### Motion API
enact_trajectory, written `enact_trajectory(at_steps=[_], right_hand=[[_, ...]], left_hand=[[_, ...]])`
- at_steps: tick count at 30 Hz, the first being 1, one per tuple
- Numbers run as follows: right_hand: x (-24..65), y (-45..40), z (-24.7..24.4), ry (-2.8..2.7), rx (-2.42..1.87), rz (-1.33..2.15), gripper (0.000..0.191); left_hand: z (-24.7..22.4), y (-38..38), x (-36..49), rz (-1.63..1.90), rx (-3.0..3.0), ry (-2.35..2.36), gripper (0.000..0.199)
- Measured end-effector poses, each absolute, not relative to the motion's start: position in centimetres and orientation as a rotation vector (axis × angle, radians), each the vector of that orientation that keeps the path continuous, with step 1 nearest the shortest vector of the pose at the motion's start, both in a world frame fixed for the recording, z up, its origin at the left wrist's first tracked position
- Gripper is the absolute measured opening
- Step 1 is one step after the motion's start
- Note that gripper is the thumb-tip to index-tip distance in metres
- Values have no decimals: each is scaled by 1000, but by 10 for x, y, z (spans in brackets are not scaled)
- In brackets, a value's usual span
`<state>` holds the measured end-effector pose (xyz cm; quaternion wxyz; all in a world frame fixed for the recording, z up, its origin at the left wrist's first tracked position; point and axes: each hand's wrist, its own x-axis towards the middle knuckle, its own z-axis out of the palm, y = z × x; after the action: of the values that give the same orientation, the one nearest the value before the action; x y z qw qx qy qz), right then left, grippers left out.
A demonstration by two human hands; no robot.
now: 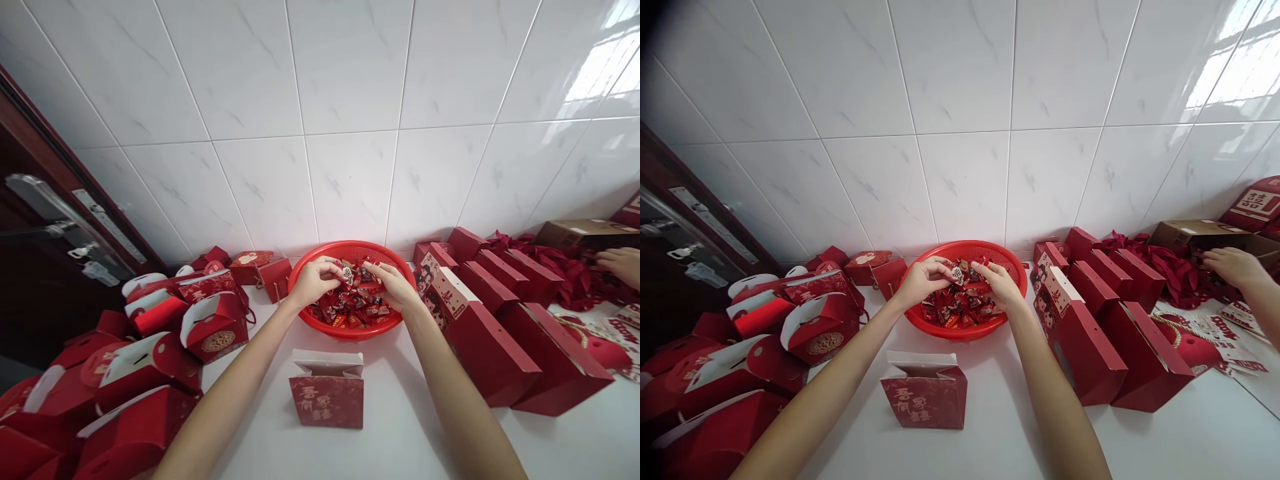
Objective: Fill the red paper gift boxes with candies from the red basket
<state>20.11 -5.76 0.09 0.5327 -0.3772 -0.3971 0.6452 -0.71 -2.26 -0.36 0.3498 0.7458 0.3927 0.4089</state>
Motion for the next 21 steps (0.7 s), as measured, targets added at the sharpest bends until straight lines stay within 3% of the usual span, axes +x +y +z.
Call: enact_trajectory(at_steps=[8,21], right_hand=[[204,-60,3,-986,-866,1561,32],[212,-68,16,-979,-835,1409,38]], left_hand=[[-3,-25,8,1218,1901,876,12],[6,-48,-6,989,1744,883,34]])
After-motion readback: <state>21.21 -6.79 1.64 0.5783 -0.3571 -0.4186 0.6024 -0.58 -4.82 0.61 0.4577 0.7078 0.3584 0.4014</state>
